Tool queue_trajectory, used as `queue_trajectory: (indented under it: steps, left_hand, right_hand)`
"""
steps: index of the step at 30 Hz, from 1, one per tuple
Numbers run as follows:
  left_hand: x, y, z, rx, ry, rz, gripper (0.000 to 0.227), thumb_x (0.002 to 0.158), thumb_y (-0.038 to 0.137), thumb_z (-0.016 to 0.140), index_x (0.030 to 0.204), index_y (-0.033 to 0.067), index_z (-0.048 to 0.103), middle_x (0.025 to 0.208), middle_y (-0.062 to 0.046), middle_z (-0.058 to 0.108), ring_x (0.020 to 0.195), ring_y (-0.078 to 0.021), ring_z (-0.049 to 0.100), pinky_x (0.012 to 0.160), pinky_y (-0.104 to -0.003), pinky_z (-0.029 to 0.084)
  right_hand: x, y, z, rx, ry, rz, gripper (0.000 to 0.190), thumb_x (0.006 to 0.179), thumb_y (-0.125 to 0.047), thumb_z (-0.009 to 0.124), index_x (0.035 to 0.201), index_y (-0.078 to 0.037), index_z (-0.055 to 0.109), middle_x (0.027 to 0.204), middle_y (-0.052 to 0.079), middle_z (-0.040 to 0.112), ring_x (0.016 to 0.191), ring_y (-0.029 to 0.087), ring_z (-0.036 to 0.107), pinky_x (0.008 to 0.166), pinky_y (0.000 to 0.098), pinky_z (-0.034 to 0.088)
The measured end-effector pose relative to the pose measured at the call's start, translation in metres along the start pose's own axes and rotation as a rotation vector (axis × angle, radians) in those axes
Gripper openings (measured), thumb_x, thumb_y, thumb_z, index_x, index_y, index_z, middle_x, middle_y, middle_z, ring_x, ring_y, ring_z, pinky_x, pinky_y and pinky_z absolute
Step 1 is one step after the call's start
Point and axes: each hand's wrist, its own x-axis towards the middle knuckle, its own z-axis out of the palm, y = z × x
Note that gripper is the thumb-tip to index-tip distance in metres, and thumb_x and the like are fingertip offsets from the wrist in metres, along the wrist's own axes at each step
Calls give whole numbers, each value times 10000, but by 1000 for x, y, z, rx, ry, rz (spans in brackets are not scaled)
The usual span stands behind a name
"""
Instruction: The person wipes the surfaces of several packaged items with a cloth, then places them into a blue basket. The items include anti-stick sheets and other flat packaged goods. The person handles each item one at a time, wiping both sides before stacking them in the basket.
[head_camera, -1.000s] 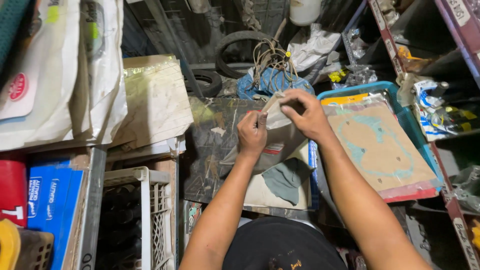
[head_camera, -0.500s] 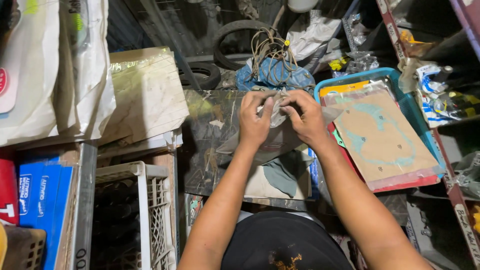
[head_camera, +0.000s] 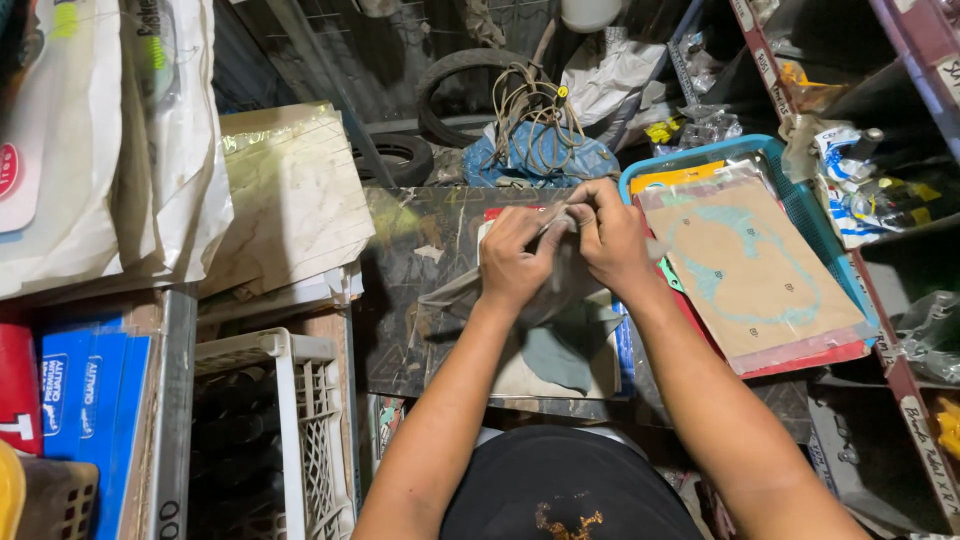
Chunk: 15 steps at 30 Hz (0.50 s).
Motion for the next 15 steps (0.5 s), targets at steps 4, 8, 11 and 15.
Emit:
queue_trajectory:
  steps: [4,8,11,15]
  left_hand:
    - [-4,-4,-2,51,51,-18,88,894,222,800,962,167,790,817,-4,701,753,-253,700,701,-352,574]
    - [4,4,-7,4,100,-42,65,925,184,767,984,175,793,884,-29,737,806,-292,722,731,-392,584]
    - [6,6,-4,-21,103,-44,11,923,160,765,928,152,771,883,-36,746,813,-298,731,729,-403,584]
    - [5,3,4,-17,122,-73,73,970,164,709,914,154,754,838,-22,741,801,-295,735,733,-386,588]
  right_hand:
    - [-4,3,-2,116,-30,10,86,1050,-173,631,1069,-99,669,913,130,727,878,365,717,773,445,554]
    - [-9,3,-11,197,12,-142,255,982,-262,734,1106,-42,699,1122,180,706,1082,393,680,957,484,523]
    - [-12,-6,-7,134,44,-208,389,853,-279,883,1097,-31,710,1118,175,698,1064,385,685,958,479,529]
    - [-11,0,2,162,94,-253,386,802,-265,923,1064,-48,739,1091,147,731,1043,358,712,951,453,544]
